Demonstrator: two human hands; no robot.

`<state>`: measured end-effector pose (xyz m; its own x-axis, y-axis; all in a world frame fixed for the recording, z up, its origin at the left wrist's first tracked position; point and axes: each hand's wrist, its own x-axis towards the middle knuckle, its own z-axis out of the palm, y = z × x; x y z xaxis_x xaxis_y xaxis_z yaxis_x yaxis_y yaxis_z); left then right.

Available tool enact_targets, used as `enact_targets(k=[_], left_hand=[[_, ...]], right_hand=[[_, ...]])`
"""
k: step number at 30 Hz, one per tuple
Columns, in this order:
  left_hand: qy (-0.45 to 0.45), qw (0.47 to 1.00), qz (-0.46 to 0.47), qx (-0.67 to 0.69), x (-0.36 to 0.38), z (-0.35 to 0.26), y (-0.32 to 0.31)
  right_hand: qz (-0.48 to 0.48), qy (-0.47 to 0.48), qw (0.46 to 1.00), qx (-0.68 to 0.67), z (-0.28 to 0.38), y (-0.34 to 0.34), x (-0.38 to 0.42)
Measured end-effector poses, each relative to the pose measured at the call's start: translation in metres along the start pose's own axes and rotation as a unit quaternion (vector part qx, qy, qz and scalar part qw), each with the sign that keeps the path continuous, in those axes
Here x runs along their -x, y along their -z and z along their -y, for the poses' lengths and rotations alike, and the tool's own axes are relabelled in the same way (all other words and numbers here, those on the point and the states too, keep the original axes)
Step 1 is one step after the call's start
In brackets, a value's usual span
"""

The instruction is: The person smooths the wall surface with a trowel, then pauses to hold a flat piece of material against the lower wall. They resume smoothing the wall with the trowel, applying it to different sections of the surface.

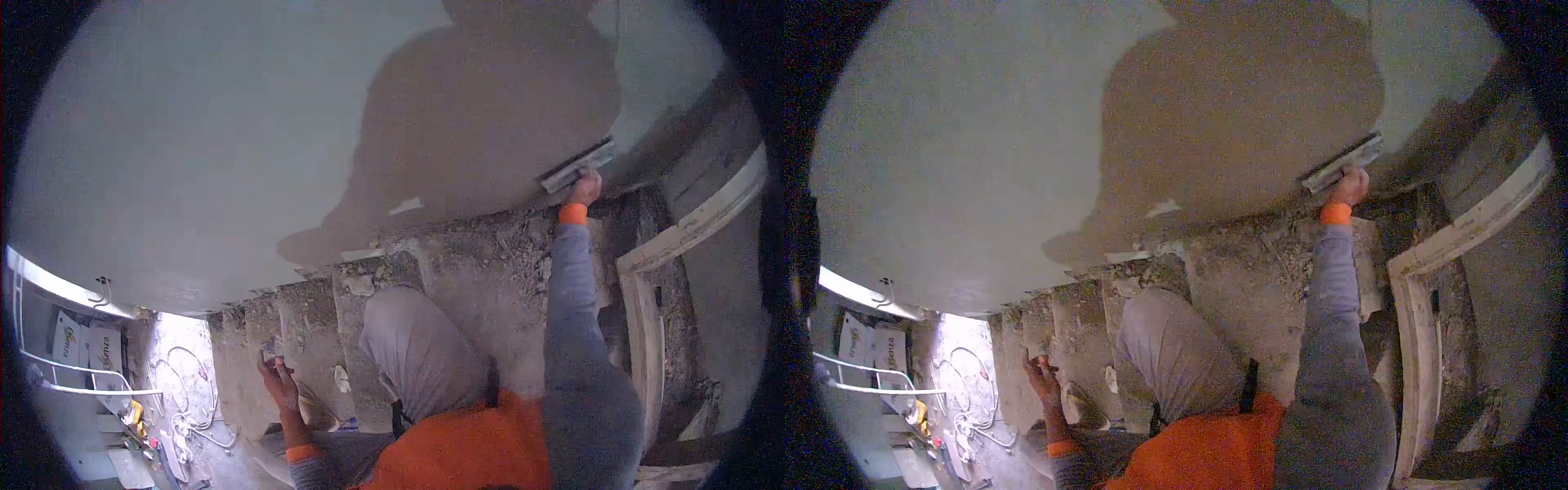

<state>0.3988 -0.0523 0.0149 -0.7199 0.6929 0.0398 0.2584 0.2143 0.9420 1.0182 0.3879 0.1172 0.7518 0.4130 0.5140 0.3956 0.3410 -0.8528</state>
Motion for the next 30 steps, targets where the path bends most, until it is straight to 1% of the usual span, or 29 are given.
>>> enact_targets(k=[1,2,3,4,5,6,7,8,10,12,13,15,16,17,18,19,20,21,22,25,26,27,28,29,30], left_hand=[[0.007,1.0,-0.004,-0.001,0.0,-0.003,-0.001],[-0.002,1.0,-0.005,0.003,-0.003,-0.004,-0.001],[-0.009,1.0,-0.006,0.006,-0.002,-0.004,0.0],[-0.016,1.0,-0.004,0.005,-0.001,-0.003,0.001],[-0.019,1.0,-0.003,0.004,-0.001,-0.003,0.0],[-0.022,1.0,-0.001,0.001,-0.001,-0.003,-0.002],[-0.024,1.0,0.002,-0.003,0.002,-0.002,-0.002],[-0.024,1.0,0.006,-0.011,0.004,-0.002,0.0],[-0.031,0.999,0.01,-0.017,0.003,-0.005,-0.003],[-0.033,0.999,0.009,-0.031,0.003,-0.004,-0.005],[-0.036,0.999,0.007,-0.038,0.0,-0.003,-0.003],[-0.042,0.999,-0.008,-0.033,-0.004,-0.003,0.001],[-0.038,0.999,-0.016,-0.029,-0.002,-0.002,0.001],[-0.031,0.999,-0.017,-0.021,0.001,-0.003,0.002],[-0.025,0.999,-0.015,-0.012,0.001,-0.007,0.003],[-0.02,1.0,-0.013,-0.003,0.001,-0.01,0.003],[-0.023,1.0,-0.01,-0.001,0.001,-0.009,0.002],[-0.027,1.0,-0.007,0.001,-0.001,-0.008,0.001],[-0.03,1.0,-0.004,0.002,-0.001,-0.008,0.0],[-0.031,0.999,-0.002,0.008,-0.001,-0.009,-0.003],[-0.03,1.0,-0.004,0.002,-0.001,-0.012,-0.005],[-0.029,1.0,-0.006,-0.007,-0.001,-0.016,-0.005],[-0.029,0.999,-0.009,-0.018,-0.002,-0.02,-0.005],[-0.04,0.999,-0.011,-0.003,-0.005,-0.016,-0.008],[-0.048,0.999,-0.012,0.008,-0.007,-0.006,-0.01]], right_hand=[[-0.01,-0.015,1.0,-0.005,-0.004,-0.006,-0.003],[0.003,0.015,0.999,-0.047,0.009,-0.019,0.01],[0.018,0.044,0.995,-0.087,0.035,-0.034,0.041],[0.041,0.123,0.991,-0.031,0.098,-0.047,0.09],[0.082,0.137,0.987,-0.038,0.144,-0.06,0.136],[0.119,0.147,0.982,-0.006,0.187,-0.07,0.177],[0.147,0.199,0.966,-0.077,0.19,-0.084,0.207],[0.222,0.131,0.965,-0.058,0.204,-0.088,0.232],[0.296,0.212,0.926,-0.095,0.204,-0.099,0.266],[0.42,0.293,0.856,-0.077,0.207,-0.093,0.288],[0.411,0.3,0.856,-0.089,0.207,-0.086,0.284],[0.401,0.321,0.85,-0.118,0.215,-0.063,0.249],[0.314,0.357,0.873,-0.106,0.212,-0.056,0.216],[0.262,0.299,0.913,-0.095,0.191,-0.051,0.183],[0.21,0.217,0.952,-0.041,0.183,-0.04,0.142],[0.124,0.228,0.966,-0.008,0.173,-0.028,0.097],[0.068,0.169,0.978,-0.103,0.177,-0.023,0.063],[0.031,0.146,0.983,-0.102,0.153,-0.02,0.019],[-0.006,0.122,0.987,-0.101,0.132,-0.021,-0.008],[0.006,0.091,0.991,-0.097,0.135,-0.042,0.0],[0.023,0.152,0.986,-0.058,0.162,-0.053,0.029],[0.039,0.211,0.976,-0.019,0.198,-0.065,0.079],[0.085,0.225,0.969,-0.061,0.215,-0.081,0.124],[0.149,0.245,0.955,-0.074,0.231,-0.092,0.17],[0.188,0.307,0.928,-0.093,0.237,-0.104,0.209]])
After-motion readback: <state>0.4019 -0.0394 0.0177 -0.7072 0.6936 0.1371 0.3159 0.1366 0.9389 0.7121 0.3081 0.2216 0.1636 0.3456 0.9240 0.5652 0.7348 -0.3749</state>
